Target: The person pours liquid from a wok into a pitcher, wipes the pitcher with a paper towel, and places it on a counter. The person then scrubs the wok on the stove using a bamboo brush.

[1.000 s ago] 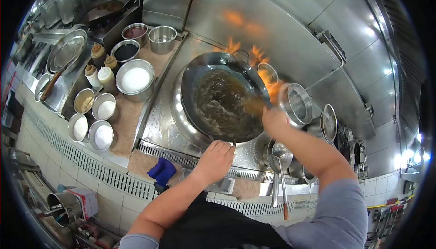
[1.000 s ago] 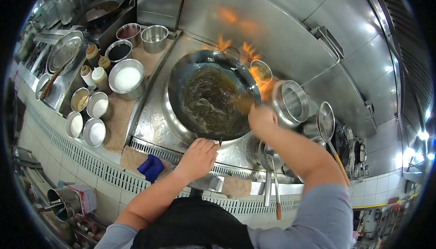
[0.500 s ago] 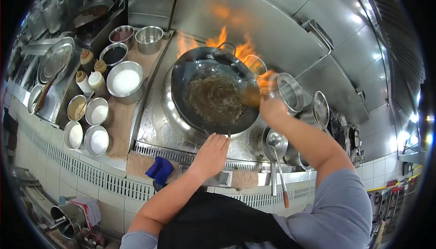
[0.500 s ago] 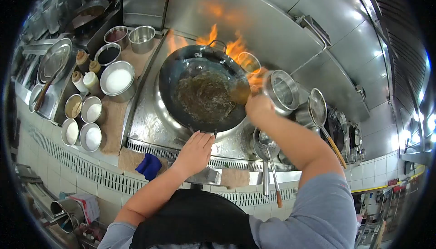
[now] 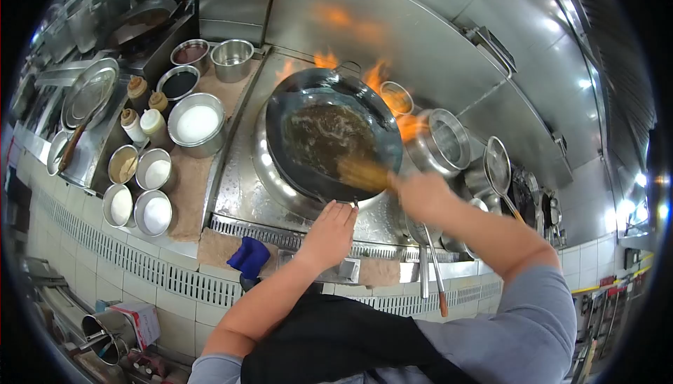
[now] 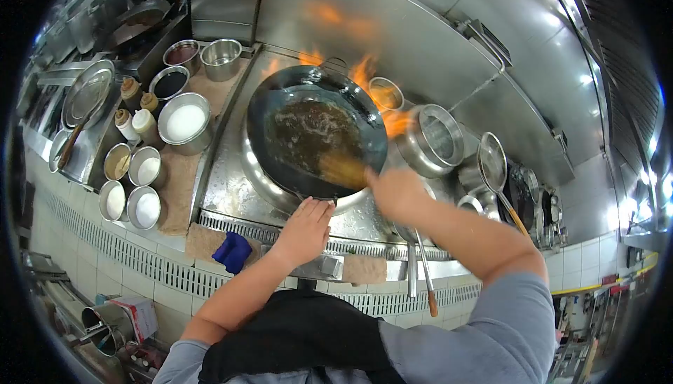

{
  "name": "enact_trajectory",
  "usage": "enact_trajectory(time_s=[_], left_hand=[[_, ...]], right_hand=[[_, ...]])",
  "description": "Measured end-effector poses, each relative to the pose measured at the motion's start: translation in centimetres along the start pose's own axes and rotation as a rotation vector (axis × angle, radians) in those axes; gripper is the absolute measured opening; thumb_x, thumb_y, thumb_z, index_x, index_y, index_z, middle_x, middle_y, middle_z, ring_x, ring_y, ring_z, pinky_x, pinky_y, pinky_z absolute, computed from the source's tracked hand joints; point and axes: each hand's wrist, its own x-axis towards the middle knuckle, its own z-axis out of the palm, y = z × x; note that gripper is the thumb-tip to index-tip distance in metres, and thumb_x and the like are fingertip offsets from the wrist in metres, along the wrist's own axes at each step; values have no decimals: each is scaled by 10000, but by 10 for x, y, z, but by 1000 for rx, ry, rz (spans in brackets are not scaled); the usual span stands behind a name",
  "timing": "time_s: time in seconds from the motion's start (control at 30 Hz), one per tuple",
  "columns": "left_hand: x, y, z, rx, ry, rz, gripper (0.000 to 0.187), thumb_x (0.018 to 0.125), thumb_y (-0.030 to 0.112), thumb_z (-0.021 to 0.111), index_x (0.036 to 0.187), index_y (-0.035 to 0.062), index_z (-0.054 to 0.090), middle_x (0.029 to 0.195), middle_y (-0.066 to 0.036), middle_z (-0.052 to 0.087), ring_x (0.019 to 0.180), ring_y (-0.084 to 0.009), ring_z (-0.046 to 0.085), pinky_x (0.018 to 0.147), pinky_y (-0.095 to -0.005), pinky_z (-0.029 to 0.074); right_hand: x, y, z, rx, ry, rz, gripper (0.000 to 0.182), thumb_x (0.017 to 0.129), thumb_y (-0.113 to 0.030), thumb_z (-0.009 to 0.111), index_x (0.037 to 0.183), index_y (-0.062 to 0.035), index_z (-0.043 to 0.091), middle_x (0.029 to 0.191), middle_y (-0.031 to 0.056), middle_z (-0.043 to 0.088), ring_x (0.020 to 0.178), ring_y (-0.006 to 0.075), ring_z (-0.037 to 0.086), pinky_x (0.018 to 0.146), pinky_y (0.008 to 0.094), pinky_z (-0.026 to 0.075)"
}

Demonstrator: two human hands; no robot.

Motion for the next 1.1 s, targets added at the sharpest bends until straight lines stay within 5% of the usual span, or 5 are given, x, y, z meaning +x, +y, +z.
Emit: enact_trajectory(time_s=[0.3, 0.53, 0.77, 0.87, 1.1], left_hand=[[-1, -4, 8, -54, -8, -54, 398, 781, 142, 599, 1136, -34, 564, 1129, -167, 557, 1107, -325, 508, 1058, -428, 343], [-11, 1, -1, -30, 68, -42, 396, 762, 103, 611, 1135, -23, 568, 1212, -166, 547, 1207, -314, 482, 1075, -455, 332], [-14, 16, -17, -34, 160, -48, 360, 763, 90, 618, 1099, -33, 585, 1230, -171, 542, 1202, -326, 489, 1046, -449, 371], [-9, 12, -8, -15, 173, -125, 342, 771, 94, 590, 1083, -46, 585, 1165, -178, 561, 1178, -318, 497, 1040, -424, 372], [-7, 2, -8, -22, 105, -142, 376, 759, 98, 632, 1116, -12, 583, 1158, -158, 577, 1142, -328, 529, 995, -420, 418]], right_hand=[[204, -5, 21, 750, 361, 364, 377, 845, -287, 545, 1182, -119, 533, 1085, 190, 645, 1023, 351, 619, 844, 447, 504], [112, -38, 11, 825, 158, -142, 657, 757, -360, 593, 1378, -206, 445, 1114, 192, 627, 1000, 341, 616, 868, 416, 491], [39, 74, -3, 404, -261, -159, 653, 690, -347, 691, 1317, -273, 529, 1083, 117, 664, 970, 276, 636, 851, 379, 486], [79, 46, 0, 493, -50, -405, 671, 689, -351, 697, 1318, -187, 532, 1095, 144, 658, 962, 302, 633, 877, 362, 473], [120, -36, 5, 667, 394, -203, 596, 728, -318, 658, 1302, -210, 539, 921, 197, 664, 829, 349, 652, 764, 413, 522]])
